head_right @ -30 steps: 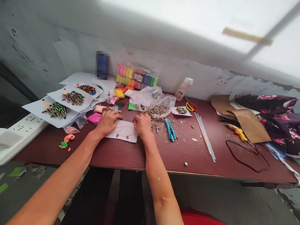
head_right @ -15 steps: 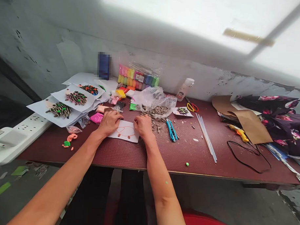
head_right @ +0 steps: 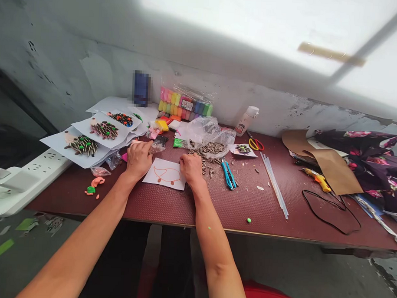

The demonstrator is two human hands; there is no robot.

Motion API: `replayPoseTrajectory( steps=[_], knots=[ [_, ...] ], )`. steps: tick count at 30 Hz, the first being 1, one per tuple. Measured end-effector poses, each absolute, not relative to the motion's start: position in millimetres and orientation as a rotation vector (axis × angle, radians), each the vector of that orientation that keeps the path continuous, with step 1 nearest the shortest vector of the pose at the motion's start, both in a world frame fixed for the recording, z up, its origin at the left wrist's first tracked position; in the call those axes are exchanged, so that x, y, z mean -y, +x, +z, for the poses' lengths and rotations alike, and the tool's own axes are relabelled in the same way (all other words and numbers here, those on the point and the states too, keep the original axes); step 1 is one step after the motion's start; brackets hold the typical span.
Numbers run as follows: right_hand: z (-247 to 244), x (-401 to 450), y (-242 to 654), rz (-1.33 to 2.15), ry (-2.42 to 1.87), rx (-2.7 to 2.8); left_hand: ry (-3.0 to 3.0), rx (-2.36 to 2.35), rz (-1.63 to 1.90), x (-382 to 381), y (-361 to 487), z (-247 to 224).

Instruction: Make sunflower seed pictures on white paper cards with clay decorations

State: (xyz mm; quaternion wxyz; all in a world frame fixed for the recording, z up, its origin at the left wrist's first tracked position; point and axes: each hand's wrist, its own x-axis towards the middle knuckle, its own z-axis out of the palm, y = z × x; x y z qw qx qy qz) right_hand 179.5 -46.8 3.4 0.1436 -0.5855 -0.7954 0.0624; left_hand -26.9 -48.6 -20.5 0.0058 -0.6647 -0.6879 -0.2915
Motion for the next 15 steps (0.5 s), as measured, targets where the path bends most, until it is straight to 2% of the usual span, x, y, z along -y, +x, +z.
replayPoseTrajectory(
  steps=[5, 11, 15],
  knots=[
    [-1, 45, 180, 0.203, -1.585, 2.191, -2.063, 2.143, -1.094, 47, -28, -18],
    [-2, 48, 173, 0.401, -1.223, 1.861, -2.511, 1.851, -1.765, 43, -23, -17],
    [-1, 50, 168, 0.511, -1.036, 1.751, -2.741, 1.875, -2.036, 46, -17, -14]
  ],
)
